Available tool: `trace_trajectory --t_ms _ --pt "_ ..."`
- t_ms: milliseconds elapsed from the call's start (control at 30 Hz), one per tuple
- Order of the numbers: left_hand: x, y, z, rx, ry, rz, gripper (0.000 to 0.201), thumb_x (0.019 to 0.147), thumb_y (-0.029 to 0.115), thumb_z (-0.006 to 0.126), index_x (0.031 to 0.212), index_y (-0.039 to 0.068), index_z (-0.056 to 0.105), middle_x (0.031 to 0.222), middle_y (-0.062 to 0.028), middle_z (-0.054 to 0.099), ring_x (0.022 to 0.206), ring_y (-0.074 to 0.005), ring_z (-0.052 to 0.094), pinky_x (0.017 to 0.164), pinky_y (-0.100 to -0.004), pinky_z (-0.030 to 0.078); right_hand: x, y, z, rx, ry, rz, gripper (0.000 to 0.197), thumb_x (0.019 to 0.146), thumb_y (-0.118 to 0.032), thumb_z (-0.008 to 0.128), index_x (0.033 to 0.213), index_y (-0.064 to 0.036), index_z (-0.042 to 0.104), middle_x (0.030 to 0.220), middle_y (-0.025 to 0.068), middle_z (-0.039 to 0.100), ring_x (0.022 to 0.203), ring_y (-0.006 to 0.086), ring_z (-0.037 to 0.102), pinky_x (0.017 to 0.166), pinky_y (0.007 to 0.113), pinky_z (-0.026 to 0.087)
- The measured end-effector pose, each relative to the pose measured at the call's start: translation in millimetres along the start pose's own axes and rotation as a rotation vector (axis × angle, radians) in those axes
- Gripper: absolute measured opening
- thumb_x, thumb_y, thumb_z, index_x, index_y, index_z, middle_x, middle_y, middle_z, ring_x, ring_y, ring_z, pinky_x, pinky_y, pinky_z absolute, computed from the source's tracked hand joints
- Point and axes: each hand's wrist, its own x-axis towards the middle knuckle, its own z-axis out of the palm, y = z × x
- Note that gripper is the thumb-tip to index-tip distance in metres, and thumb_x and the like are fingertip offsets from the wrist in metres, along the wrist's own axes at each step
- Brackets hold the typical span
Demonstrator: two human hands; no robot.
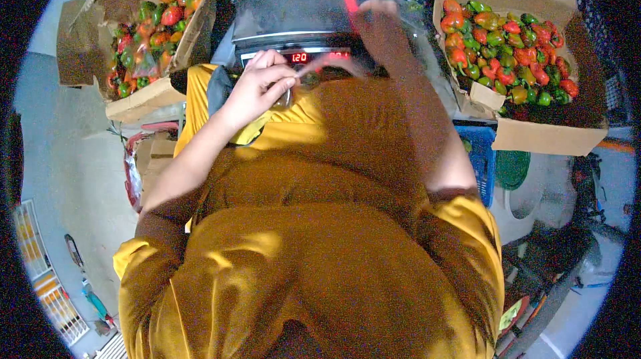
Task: The person cleans individual peppers with a cloth, places them one at a time on an electronic scale to check their weight, and then puts them into a plastic bag.
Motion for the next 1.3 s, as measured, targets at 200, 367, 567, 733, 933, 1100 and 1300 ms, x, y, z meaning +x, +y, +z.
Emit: trace_trajectory --t_ms 200,367,567,733,933,1100,1300 --pt "16 -22 -7 -0.509 0.015 -0.353 0.02 0.089 0.02 0.052 0.088 0.002 0.06 0.068 0.0024 0.051 0.066 -0.007 0.048 0.061 -0.0205 0.04 32 34 70 -0.309 -0.135 0.199 0.03 0.077 -0.029 0.06 0.089 -0.0022 0.054 0.086 0.0192 0.055 0.083 0.0364 0.056 0.071 0.046 0.046" --pt "23 -51 -25 -0.647 -0.002 -0.554 0.019 0.09 0.019 0.049 0.093 0.003 0.059 0.07 0.0041 0.052 0.066 -0.0038 0.048 0.059 -0.018 0.04 34 48 60 -0.103 -0.41 0.331 0.028 0.083 -0.021 0.05 0.107 -0.0075 0.052 0.083 0.0147 0.059 0.075 0.028 0.06 0.066 0.038 0.048" --pt "26 -66 -39 -0.411 0.022 -0.547 0.024 0.09 0.021 0.05 0.091 0.001 0.061 0.07 0.0015 0.056 0.067 -0.006 0.052 0.065 -0.0208 0.042 17 -44 0 0.889 -0.671 0.749 0.033 0.085 -0.019 0.048 0.117 -0.0117 0.051 0.069 -0.0006 0.05 0.05 0.0077 0.046 0.046 0.021 0.039" --pt "41 -50 -48 -0.141 -0.082 -0.397 0.023 0.089 0.019 0.05 0.09 -0.001 0.062 0.074 -0.0033 0.059 0.073 -0.0102 0.054 0.071 -0.0239 0.043 25 -69 16 0.825 -0.736 0.593 0.028 0.085 -0.012 0.045 0.111 -0.0097 0.054 0.07 0.0015 0.053 0.054 0.0104 0.049 0.05 0.024 0.041" --pt "44 -42 -51 -0.113 -0.099 -0.331 0.025 0.089 0.021 0.05 0.087 0.0 0.062 0.071 -0.0045 0.059 0.068 -0.0114 0.055 0.068 -0.0254 0.044 27 -78 62 0.323 -0.658 0.111 0.024 0.082 -0.013 0.042 0.102 -0.0086 0.055 0.091 0.0166 0.06 0.081 0.0333 0.059 0.071 0.038 0.046" --pt "41 -44 -55 -0.095 -0.127 -0.332 0.02 0.087 0.018 0.05 0.089 0.001 0.061 0.07 -0.0064 0.06 0.067 -0.0149 0.057 0.065 -0.0277 0.045 26 -93 55 0.343 -0.656 0.169 0.028 0.081 -0.033 0.052 0.1 -0.014 0.058 0.089 0.015 0.062 0.081 0.0325 0.059 0.071 0.038 0.047" --pt "42 -50 -49 -0.163 -0.12 -0.285 0.02 0.087 0.016 0.05 0.09 -0.001 0.061 0.071 -0.0058 0.06 0.067 -0.0141 0.057 0.066 -0.0261 0.045 18 -88 62 0.261 -0.493 0.122 0.043 0.071 -0.053 0.058 0.078 -0.0113 0.064 0.069 0.0131 0.062 0.065 0.0314 0.062 0.06 0.039 0.049"
